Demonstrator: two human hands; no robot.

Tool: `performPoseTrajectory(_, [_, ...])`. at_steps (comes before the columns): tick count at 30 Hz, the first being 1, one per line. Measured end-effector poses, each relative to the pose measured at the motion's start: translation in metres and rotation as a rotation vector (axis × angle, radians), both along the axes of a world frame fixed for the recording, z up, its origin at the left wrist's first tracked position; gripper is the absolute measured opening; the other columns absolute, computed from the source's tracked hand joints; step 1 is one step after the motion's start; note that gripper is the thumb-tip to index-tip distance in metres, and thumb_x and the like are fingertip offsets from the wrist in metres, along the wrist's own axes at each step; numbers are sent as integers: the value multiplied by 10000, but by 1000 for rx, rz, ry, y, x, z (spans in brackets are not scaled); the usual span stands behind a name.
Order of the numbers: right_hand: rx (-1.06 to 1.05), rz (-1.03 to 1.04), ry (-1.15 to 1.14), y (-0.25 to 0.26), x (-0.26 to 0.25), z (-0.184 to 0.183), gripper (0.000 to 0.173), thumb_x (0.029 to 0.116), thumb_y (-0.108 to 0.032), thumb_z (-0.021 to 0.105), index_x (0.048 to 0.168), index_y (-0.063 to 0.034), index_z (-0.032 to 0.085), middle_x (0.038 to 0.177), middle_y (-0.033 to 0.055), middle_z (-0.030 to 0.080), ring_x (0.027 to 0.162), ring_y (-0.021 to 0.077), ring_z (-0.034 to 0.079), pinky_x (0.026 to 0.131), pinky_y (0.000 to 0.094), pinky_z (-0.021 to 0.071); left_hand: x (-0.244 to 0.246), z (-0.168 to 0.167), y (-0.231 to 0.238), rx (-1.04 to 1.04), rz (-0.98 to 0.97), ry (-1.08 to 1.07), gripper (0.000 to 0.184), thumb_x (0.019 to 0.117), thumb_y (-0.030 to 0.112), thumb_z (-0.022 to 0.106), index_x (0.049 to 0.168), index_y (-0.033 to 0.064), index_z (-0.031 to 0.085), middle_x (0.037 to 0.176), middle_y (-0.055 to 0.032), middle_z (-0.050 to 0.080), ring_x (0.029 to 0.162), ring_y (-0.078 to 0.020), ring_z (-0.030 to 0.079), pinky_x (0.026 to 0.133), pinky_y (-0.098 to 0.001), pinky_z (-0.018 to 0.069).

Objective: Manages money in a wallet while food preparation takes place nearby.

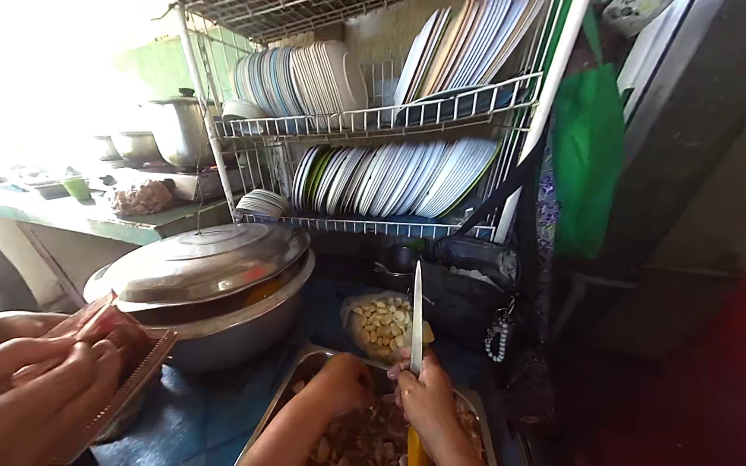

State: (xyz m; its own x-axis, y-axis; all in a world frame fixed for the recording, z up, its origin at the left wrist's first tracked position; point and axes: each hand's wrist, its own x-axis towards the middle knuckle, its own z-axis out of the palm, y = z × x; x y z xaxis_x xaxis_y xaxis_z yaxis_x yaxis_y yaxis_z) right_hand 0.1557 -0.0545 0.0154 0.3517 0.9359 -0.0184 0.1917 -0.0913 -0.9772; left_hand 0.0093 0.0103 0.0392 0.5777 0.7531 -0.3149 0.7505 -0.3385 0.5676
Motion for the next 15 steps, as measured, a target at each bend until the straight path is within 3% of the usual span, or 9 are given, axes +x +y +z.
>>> performPoseTrajectory(2, [33, -8, 12, 0, 0, -3, 382, 947, 18, 511, 1329, 28, 493, 895, 63, 667, 541, 123, 580, 496, 296, 511, 15, 11, 19, 62, 55, -14, 248, 949, 149, 689, 1138, -9, 717, 1159, -203, 687, 1123, -333, 645, 1020, -528, 485])
performPoseTrajectory(4, [48, 7, -12, 0, -1, -7, 386, 927, 19, 517, 1313, 22, 503, 865, 49, 677, 518, 119, 577, 488, 299, 514, 28, 9, 42, 87, 222, -219, 277, 975, 164, 665, 1161, -39, 690, 1145, -210, 684, 1070, -309, 665, 990, -487, 515])
performPoseTrajectory(6, [32, 20, -31, -1, -2, -9, 370, 918, 22, 512, 1288, 13, 516, 870, 47, 679, 530, 121, 574, 503, 306, 510, 36, 2, 60, 63, 373, -415, 388, 1010, 220, 653, 1302, -33, 622, 1168, -208, 688, 1011, -285, 707, 933, -451, 572])
performPoseTrajectory(7, [23, 24, -40, 0, -3, -9, 369, 917, 21, 513, 1286, 13, 519, 875, 49, 678, 537, 122, 575, 509, 308, 509, 36, 2, 63, 75, 401, -414, 400, 1012, 217, 647, 1327, -26, 611, 1172, -212, 688, 1012, -294, 705, 932, -462, 569])
performPoseTrajectory(12, [-33, 67, -85, 3, -6, -11, 362, 939, 4, 510, 1301, 6, 518, 892, 48, 678, 539, 122, 581, 505, 298, 513, 6, 7, 41, 156, 222, 100, 192, 979, 169, 651, 1098, 47, 741, 1138, -175, 699, 1104, -336, 656, 969, -554, 512])
performPoseTrajectory(15, [-42, 84, -92, 4, -7, -11, 349, 943, -12, 520, 1292, 6, 523, 911, 55, 679, 555, 129, 591, 517, 300, 520, -4, -1, 18, 93, 236, 376, 253, 983, 173, 606, 1156, 18, 705, 1245, -229, 654, 1192, -417, 615, 963, -643, 495])
